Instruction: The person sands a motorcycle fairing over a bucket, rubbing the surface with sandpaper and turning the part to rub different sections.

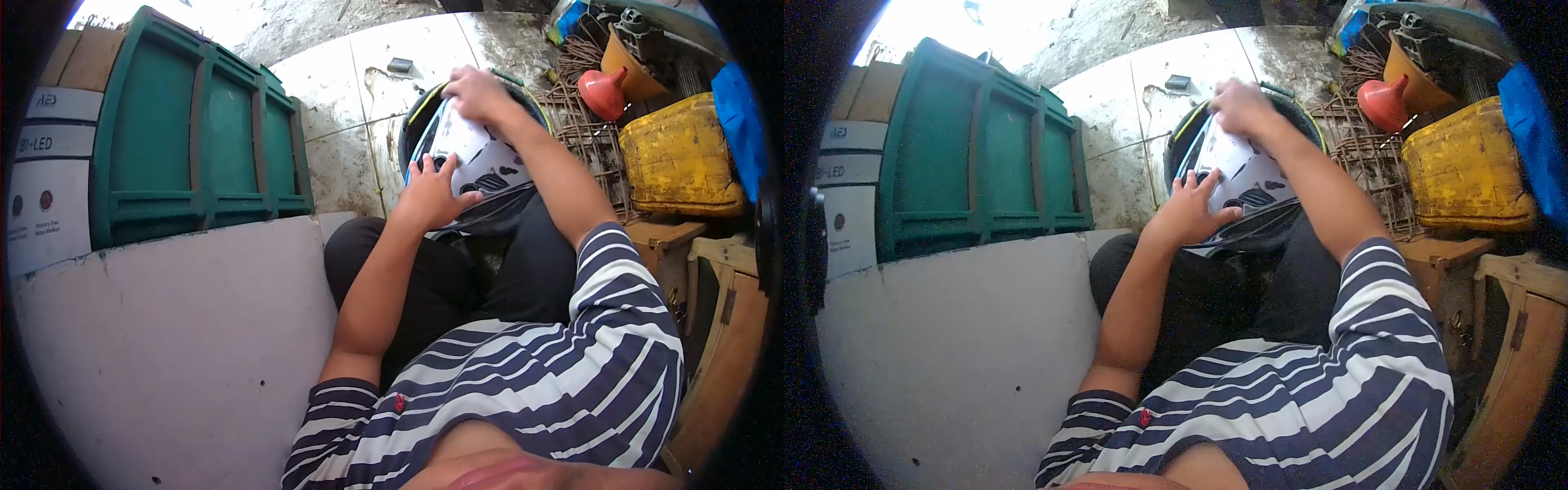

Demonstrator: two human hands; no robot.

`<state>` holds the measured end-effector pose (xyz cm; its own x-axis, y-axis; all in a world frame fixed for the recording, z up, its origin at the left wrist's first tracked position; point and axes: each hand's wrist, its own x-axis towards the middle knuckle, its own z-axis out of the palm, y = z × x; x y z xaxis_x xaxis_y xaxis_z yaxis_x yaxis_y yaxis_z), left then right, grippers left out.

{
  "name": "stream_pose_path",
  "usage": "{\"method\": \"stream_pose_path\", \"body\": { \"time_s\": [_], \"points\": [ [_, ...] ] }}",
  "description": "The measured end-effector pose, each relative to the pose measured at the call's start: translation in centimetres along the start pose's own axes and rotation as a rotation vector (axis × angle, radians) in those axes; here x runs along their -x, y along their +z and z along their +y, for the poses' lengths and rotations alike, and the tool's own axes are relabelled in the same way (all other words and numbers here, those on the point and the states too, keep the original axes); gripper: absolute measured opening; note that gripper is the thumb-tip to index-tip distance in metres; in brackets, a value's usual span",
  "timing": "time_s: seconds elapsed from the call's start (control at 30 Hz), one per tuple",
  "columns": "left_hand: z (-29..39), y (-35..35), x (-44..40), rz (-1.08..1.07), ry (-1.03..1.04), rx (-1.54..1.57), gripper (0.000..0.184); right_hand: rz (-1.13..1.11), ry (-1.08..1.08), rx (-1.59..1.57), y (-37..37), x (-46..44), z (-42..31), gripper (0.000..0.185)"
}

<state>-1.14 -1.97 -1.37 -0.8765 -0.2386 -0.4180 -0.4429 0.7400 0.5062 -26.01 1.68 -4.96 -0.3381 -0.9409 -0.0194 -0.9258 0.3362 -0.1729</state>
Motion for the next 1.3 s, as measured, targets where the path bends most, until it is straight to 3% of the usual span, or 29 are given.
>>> {"method": "stream_pose_path", "body": {
  "time_s": [0.03,0.13,0.23,0.4,0.53,0.63,0.7,0.77,0.8,0.83,0.9,1.0,1.1,1.17,1.3],
  "points": [
    [0.2,-0.2,0.1,0.002,-0.009,-0.011,0.100,0.092,0.031,-0.100,-0.3,0.3,0.8,0.031],
    [0.0,0.0,-0.2,0.003,-0.002,-0.021,0.100,-0.039,-0.053,0.077,0.4,0.9,-1.6,0.035],
    [-0.1,0.1,-0.4,0.016,0.024,-0.036,0.100,-0.232,-0.158,0.027,-1.2,1.6,-5.0,0.035],
    [0.2,-0.5,0.2,-0.018,-0.028,0.000,0.099,0.080,0.014,-0.119,0.8,0.5,0.6,0.029],
    [0.5,-0.9,-0.1,-0.012,-0.014,-0.007,0.099,-0.213,-0.157,-0.072,-0.6,1.8,-4.7,0.036],
    [0.0,0.0,0.1,-0.013,-0.006,0.021,0.098,-0.171,0.031,-0.145,0.7,-0.1,-1.0,0.035],
    [0.0,-0.4,0.0,-0.005,0.001,0.025,0.098,-0.002,0.084,-0.145,-0.1,0.4,0.4,0.036],
    [0.4,-0.9,0.1,-0.015,-0.013,0.023,0.097,-0.051,0.023,-0.089,1.4,0.4,-0.3,0.032],
    [0.3,-0.8,0.1,-0.014,-0.020,0.014,0.097,-0.065,-0.124,-0.045,0.6,1.1,-1.8,0.031],
    [0.4,-0.6,0.0,-0.018,-0.028,0.006,0.097,-0.124,-0.162,-0.183,0.7,1.7,-3.2,0.029],
    [0.5,-0.7,0.2,-0.016,-0.019,0.009,0.097,-0.225,-0.151,-0.164,-0.6,1.8,-4.8,0.028],
    [-0.2,-0.8,0.2,0.039,0.005,0.009,0.095,-0.097,0.064,-0.297,0.9,-0.2,-0.6,0.028],
    [-0.9,-3.0,0.5,-0.045,-0.036,0.156,0.092,-0.142,-0.008,-0.061,2.2,0.6,-2.6,0.032],
    [-0.7,-3.0,0.2,-0.044,-0.011,0.140,0.093,-0.346,-0.139,-0.215,0.2,1.4,-5.3,0.039],
    [-1.5,-0.8,0.1,-0.023,-0.006,0.026,0.094,-0.287,0.005,-0.184,-0.3,0.2,-2.6,0.040]
  ]
}}
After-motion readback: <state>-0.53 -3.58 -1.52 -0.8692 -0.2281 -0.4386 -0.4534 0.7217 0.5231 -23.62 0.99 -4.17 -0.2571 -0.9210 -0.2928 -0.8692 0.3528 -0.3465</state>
